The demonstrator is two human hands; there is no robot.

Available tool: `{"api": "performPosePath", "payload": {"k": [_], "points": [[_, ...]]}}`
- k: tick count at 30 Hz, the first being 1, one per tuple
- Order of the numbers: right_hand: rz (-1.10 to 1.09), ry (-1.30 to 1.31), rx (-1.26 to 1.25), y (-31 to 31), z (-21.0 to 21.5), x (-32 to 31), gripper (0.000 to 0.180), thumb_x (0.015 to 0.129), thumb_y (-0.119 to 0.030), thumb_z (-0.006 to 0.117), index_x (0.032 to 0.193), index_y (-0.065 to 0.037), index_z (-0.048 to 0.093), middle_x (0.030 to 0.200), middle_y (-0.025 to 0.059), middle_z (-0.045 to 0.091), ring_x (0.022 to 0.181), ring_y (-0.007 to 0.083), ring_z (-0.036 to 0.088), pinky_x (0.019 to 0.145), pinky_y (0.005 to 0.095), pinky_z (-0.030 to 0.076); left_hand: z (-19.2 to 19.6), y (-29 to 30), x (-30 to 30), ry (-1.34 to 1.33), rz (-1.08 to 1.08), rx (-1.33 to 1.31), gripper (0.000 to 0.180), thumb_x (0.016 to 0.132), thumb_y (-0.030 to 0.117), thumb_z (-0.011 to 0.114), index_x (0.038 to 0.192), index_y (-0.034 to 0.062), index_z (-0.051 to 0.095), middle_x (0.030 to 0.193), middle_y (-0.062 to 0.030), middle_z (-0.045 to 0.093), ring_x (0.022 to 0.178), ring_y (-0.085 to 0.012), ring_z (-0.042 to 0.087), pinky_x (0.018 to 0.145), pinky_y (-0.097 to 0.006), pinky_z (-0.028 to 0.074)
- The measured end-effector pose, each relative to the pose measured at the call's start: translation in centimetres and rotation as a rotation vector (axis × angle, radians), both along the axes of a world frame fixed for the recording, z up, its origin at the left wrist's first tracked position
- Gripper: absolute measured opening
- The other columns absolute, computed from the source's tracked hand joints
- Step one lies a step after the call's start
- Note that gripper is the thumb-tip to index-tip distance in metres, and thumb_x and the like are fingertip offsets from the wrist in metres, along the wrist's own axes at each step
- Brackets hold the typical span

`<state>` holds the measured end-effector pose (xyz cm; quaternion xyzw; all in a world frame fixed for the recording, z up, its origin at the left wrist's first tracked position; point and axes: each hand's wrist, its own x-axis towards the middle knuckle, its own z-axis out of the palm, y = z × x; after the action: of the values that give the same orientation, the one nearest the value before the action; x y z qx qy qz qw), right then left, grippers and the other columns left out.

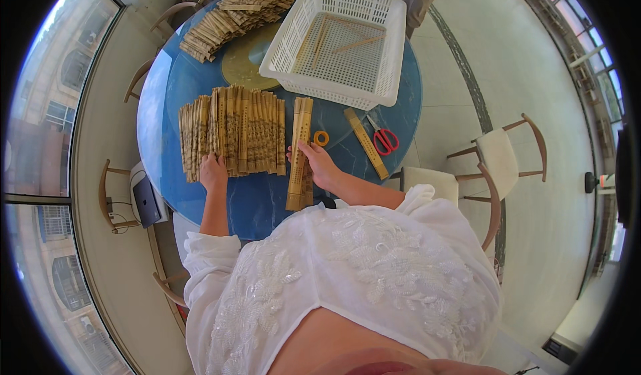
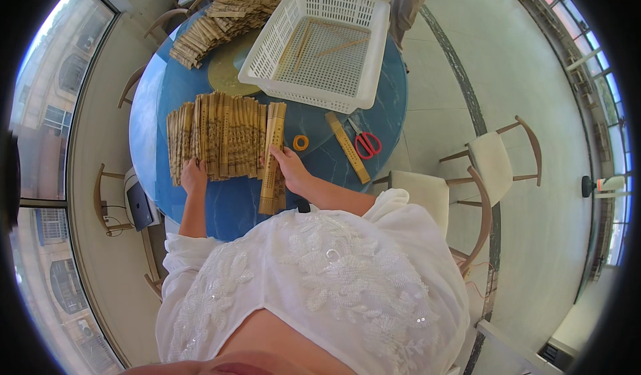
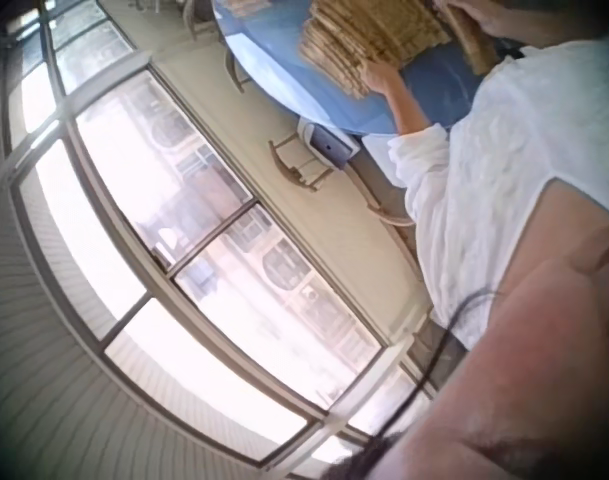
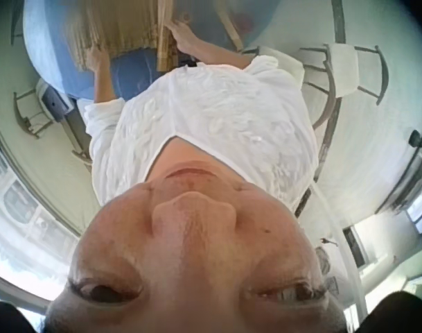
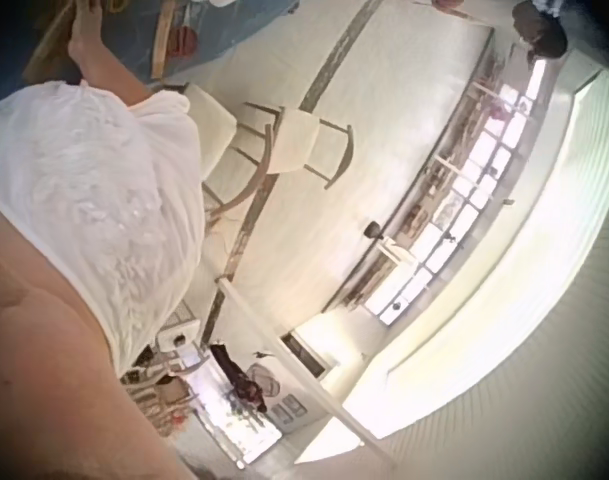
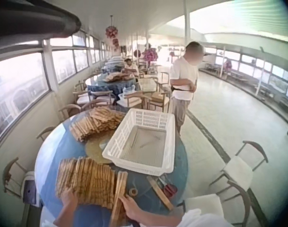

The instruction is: The person assembles thin bamboo strips into flat bundles on a blue table. They align the strips, wrap them with a rubber band, and place the finished bundle into a white basket. The process repeats with additional strips.

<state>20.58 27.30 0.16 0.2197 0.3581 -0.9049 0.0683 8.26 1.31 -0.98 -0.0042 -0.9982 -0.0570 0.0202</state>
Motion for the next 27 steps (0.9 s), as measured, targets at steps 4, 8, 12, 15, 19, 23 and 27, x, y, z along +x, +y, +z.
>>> {"api": "performPosePath", "payload": {"k": [4, 8, 12, 15, 19, 23, 27], "points": [[-0.039, 0.014, -0.024, 0.1, 0.7, 0.6, 0.023, 0.094, -0.029, 0.054, 0.102, -0.007, 0.054, 0.091, 0.0041, 0.062, 0.085, 0.0152, 0.06, 0.077, 0.0323, 0.049, 0.0, 0.0, -0.2, -0.018, 0.003, -0.041, 0.034, 0.093, 0.028, 0.052, 0.117, 0.0044, 0.059, 0.114, -0.0102, 0.057, 0.101, -0.0265, 0.057, 0.081, -0.039, 0.051], [-0.061, 0.019, -0.017, 0.9, 0.9, 1.1, 0.024, 0.094, -0.029, 0.054, 0.105, -0.007, 0.053, 0.095, 0.0042, 0.061, 0.088, 0.0155, 0.06, 0.079, 0.0323, 0.049, -0.3, 0.0, -0.6, -0.029, -0.019, -0.053, 0.032, 0.093, 0.027, 0.052, 0.112, 0.0034, 0.06, 0.108, -0.0103, 0.058, 0.096, -0.0267, 0.059, 0.077, -0.039, 0.052], [-0.099, 0.015, -0.031, 1.3, 1.0, 1.3, 0.025, 0.094, -0.028, 0.054, 0.106, -0.006, 0.054, 0.099, 0.0045, 0.061, 0.091, 0.0156, 0.06, 0.081, 0.0318, 0.05, 0.0, 0.1, -0.8, -0.061, -0.02, -0.092, 0.029, 0.093, 0.026, 0.051, 0.106, 0.0025, 0.061, 0.103, -0.0117, 0.058, 0.09, -0.0273, 0.06, 0.073, -0.04, 0.053], [-0.104, 0.012, -0.005, 1.4, 1.2, 1.9, 0.024, 0.094, -0.029, 0.054, 0.105, -0.008, 0.052, 0.097, 0.0036, 0.061, 0.09, 0.0153, 0.06, 0.079, 0.0326, 0.049, -0.1, -0.1, -0.9, -0.046, -0.026, -0.088, 0.028, 0.093, 0.026, 0.051, 0.104, 0.0019, 0.061, 0.099, -0.0125, 0.059, 0.086, -0.0277, 0.06, 0.07, -0.04, 0.054], [-0.098, 0.016, 0.014, 1.6, 1.1, 2.9, 0.023, 0.094, -0.03, 0.054, 0.103, -0.009, 0.051, 0.096, 0.003, 0.061, 0.089, 0.0152, 0.06, 0.079, 0.033, 0.049, 0.0, 0.0, -1.0, -0.021, -0.042, -0.103, 0.027, 0.093, 0.024, 0.05, 0.102, 0.0011, 0.061, 0.094, -0.0127, 0.06, 0.081, -0.0274, 0.061, 0.066, -0.039, 0.054], [-0.105, 0.009, 0.006, 1.6, 1.0, 3.3, 0.023, 0.093, -0.03, 0.055, 0.103, -0.009, 0.053, 0.096, 0.0029, 0.061, 0.089, 0.0153, 0.06, 0.08, 0.033, 0.049, 0.4, 0.1, -1.2, -0.063, -0.034, -0.115, 0.025, 0.093, 0.024, 0.049, 0.096, 0.0015, 0.061, 0.086, -0.0122, 0.059, 0.075, -0.0267, 0.06, 0.061, -0.039, 0.053], [-0.112, 0.024, 0.012, 1.7, 1.1, 3.6, 0.024, 0.093, -0.03, 0.055, 0.103, -0.008, 0.054, 0.095, 0.0031, 0.061, 0.089, 0.0154, 0.06, 0.079, 0.0332, 0.049, 0.1, -0.1, -1.3, -0.036, -0.042, -0.102, 0.024, 0.093, 0.024, 0.049, 0.089, 0.0028, 0.059, 0.081, -0.0116, 0.056, 0.07, -0.0261, 0.058, 0.057, -0.039, 0.052]]}}
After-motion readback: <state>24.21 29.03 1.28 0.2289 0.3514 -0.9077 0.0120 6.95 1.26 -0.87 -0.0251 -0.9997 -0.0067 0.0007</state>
